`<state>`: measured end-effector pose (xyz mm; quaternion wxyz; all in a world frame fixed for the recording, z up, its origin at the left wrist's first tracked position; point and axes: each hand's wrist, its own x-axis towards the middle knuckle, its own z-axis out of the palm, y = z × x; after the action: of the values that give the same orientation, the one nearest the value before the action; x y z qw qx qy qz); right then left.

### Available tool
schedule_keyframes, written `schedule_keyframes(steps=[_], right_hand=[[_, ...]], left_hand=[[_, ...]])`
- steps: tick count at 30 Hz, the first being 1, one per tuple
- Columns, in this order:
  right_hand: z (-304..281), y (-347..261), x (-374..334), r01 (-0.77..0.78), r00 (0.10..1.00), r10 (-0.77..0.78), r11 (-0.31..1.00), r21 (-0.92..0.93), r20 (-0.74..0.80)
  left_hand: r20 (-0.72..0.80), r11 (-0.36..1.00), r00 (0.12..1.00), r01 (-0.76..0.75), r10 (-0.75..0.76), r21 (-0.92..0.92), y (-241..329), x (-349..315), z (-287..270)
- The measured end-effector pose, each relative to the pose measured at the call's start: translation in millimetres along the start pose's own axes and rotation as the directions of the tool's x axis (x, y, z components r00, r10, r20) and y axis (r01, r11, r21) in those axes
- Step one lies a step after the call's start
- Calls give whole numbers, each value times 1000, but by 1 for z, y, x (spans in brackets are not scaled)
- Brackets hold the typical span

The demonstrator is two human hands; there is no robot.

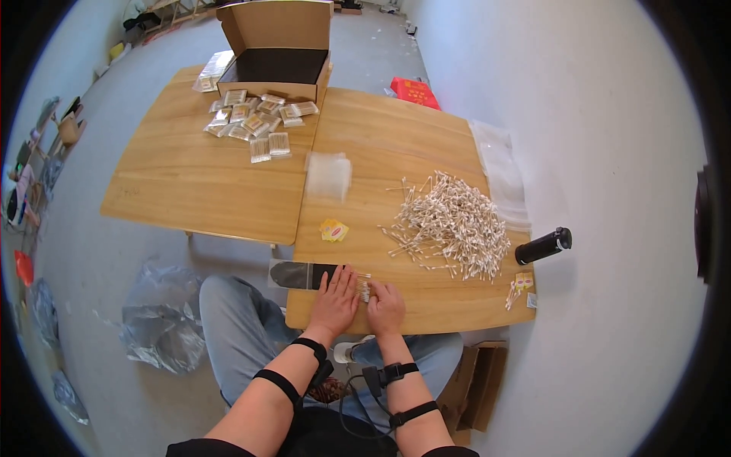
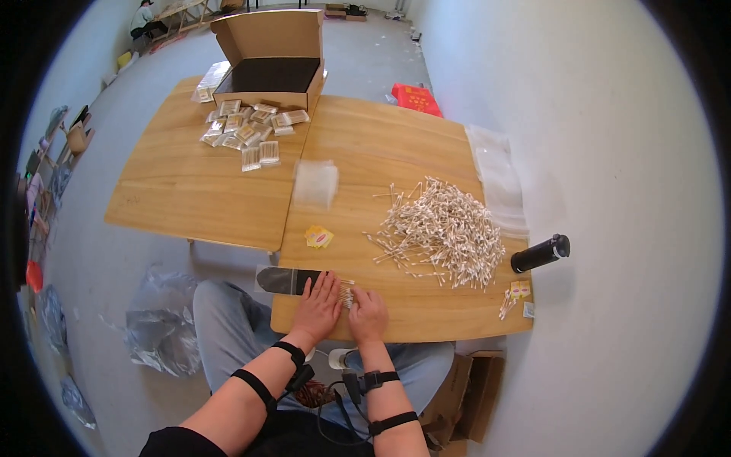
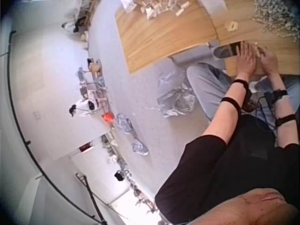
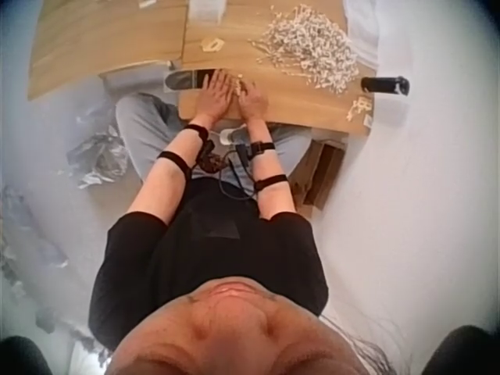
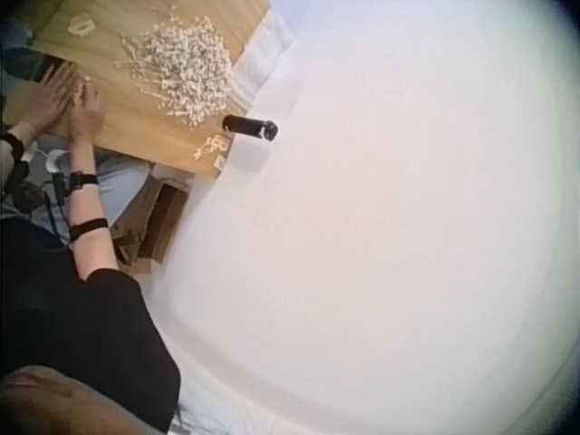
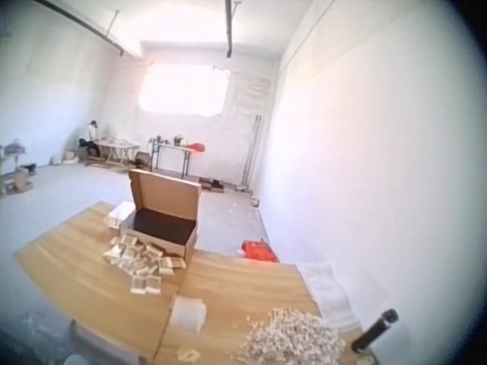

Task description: Group multiple cotton swabs together and insert them into small plastic bags.

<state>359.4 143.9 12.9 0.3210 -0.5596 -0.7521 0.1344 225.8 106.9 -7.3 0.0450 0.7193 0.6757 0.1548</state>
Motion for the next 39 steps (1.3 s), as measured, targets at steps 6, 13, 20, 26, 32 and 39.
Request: schedule_keyframes(steps=[6, 13, 20, 26, 32, 39], right_hand=[[0, 0, 0, -2, 1000, 2, 1000, 9, 1], [-1, -4, 6, -65, 997, 64, 998, 22, 36], [-3, -4, 9, -104, 991, 102, 994, 23, 84], [-2, 17, 31, 180, 968, -186, 982, 49, 168], [-13, 23, 32, 161, 968, -169, 985, 60, 188], [-5, 21, 37, 226, 954, -244, 967, 118, 174]], left_hand=[[-7, 1000, 1000, 0, 0, -14, 0, 1, -2], [-8, 1000, 1000, 8, -8, -7, -2, 2, -1], [-2, 1000, 1000, 9, -9, -29, -1, 1, -1], [-16, 1000, 1000, -12, 12, -16, 1, 1, -2], [-12, 1000, 1000, -10, 10, -6, -2, 0, 1], [-39, 1000, 999, -16, 16, -4, -1, 2, -2]])
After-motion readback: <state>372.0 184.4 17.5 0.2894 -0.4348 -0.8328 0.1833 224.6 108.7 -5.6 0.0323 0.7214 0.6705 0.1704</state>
